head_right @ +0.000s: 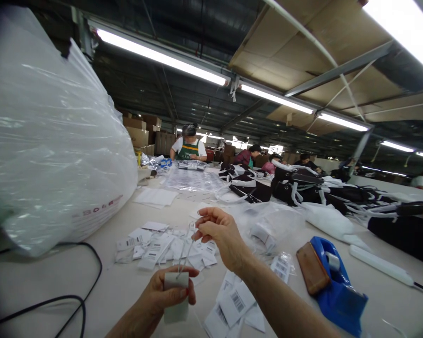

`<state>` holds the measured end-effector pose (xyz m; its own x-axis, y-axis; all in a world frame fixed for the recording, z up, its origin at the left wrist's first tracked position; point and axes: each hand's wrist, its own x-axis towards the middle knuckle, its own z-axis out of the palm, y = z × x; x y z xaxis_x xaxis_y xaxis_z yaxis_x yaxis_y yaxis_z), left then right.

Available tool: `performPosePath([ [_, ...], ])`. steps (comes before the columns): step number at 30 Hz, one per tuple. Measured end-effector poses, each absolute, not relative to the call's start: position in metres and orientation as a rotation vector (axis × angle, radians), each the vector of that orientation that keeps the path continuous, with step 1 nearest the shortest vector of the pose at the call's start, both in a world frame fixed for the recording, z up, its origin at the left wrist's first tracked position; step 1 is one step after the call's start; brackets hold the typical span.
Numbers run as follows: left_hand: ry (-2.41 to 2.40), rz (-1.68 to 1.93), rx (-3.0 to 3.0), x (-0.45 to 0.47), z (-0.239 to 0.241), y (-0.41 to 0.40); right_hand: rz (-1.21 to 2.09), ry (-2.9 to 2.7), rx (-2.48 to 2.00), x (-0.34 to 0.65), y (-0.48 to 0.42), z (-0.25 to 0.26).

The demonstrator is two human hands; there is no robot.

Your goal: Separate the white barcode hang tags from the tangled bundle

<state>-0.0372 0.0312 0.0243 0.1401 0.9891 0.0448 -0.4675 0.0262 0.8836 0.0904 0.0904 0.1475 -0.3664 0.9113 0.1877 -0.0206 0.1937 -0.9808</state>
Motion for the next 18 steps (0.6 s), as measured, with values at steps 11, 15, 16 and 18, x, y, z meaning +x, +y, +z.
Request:
performPosePath([
  [11, 1.005, 1.368, 1.18, -0.036, 0.018, 0.03, 1.029, -1.779, -0.995, 0.111, 0.071, 0.095],
  [15, 1.244, 1.493, 1.593, -0.034, 0.005, 0.027, 1.065, -1.792, -0.988, 0.112, 0.056, 0.065],
  [16, 1.277, 1.522, 1.704, -0.034, 0.002, 0.027, 1.081, -1.786, -0.969, 0.111, 0.054, 0.058],
  [18, 1.315, 1.572, 1.914, -0.035, -0.002, 0.026, 1.109, -1.775, -0.923, 0.11, 0.052, 0.046],
])
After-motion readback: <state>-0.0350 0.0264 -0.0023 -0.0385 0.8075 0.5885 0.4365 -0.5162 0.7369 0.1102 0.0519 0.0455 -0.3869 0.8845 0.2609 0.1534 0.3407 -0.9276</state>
